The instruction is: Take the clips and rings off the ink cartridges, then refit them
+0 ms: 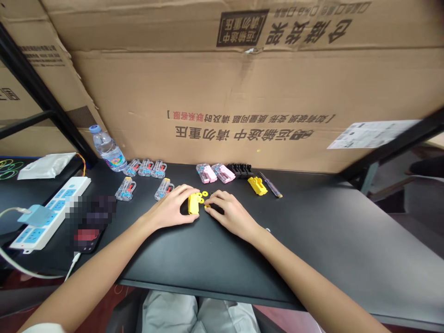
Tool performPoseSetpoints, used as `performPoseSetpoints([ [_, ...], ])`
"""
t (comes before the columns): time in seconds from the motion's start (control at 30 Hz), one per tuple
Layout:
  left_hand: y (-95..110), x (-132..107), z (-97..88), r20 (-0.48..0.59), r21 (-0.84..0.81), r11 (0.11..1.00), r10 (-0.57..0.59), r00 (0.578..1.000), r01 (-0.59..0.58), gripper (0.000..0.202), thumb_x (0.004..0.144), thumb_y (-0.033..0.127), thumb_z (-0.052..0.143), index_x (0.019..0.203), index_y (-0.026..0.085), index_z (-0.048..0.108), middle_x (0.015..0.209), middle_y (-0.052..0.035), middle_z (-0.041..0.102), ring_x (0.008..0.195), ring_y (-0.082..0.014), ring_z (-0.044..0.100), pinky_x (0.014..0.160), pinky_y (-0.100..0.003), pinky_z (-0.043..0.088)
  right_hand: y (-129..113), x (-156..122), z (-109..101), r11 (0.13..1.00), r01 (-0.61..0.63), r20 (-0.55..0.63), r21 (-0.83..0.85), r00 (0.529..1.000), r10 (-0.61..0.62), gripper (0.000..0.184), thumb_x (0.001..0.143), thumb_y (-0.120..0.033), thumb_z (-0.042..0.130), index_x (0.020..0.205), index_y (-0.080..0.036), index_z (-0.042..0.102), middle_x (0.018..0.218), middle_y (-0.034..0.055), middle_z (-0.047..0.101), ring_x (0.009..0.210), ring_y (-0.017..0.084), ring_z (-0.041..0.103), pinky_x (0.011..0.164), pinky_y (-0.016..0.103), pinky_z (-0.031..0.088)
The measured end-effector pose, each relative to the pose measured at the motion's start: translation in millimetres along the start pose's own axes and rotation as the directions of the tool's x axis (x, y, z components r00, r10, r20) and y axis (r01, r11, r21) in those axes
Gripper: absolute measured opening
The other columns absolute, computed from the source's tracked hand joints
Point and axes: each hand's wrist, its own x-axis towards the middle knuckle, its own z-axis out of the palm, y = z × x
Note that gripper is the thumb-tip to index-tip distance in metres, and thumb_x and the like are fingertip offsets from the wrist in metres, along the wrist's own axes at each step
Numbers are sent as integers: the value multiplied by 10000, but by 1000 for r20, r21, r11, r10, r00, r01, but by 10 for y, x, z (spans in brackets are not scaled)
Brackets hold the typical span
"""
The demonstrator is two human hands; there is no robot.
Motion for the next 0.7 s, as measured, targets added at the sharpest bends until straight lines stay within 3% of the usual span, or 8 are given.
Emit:
performPoseSetpoints([
  [0.13, 5, 3, 8, 11, -4, 999, 33, 999, -33, 610, 870, 313, 805, 1437, 257, 588, 1379, -93, 652, 1264, -287, 660, 1119, -429, 538, -23, -11, 0, 1000, -14, 46, -18, 999, 15, 262, 1079, -266, 592, 1307, -282, 721, 1223, 103, 689, 1124, 289, 674, 968, 475, 520],
  [0.4, 17, 5, -4, 11, 18, 999, 37, 999, -38, 594, 888, 345, 803, 1430, 239, 585, 1395, -106, 657, 1261, -291, 665, 1100, -435, 542, 2, -14, -12, 998, -66, 53, -13, 996, 67, 202, 1099, -295, 571, 1259, -236, 681, 1212, 103, 697, 1116, 285, 670, 952, 461, 463],
  [0.7, -2, 5, -6, 10, 26, 999, 37, 999, -37, 604, 877, 357, 819, 1427, 250, 593, 1386, -94, 663, 1256, -289, 678, 1074, -411, 558, -25, -11, -68, 998, -47, 95, 34, 995, 44, 108, 1076, -260, 598, 1122, -239, 693, 1206, 99, 686, 1116, 287, 639, 982, 478, 455],
])
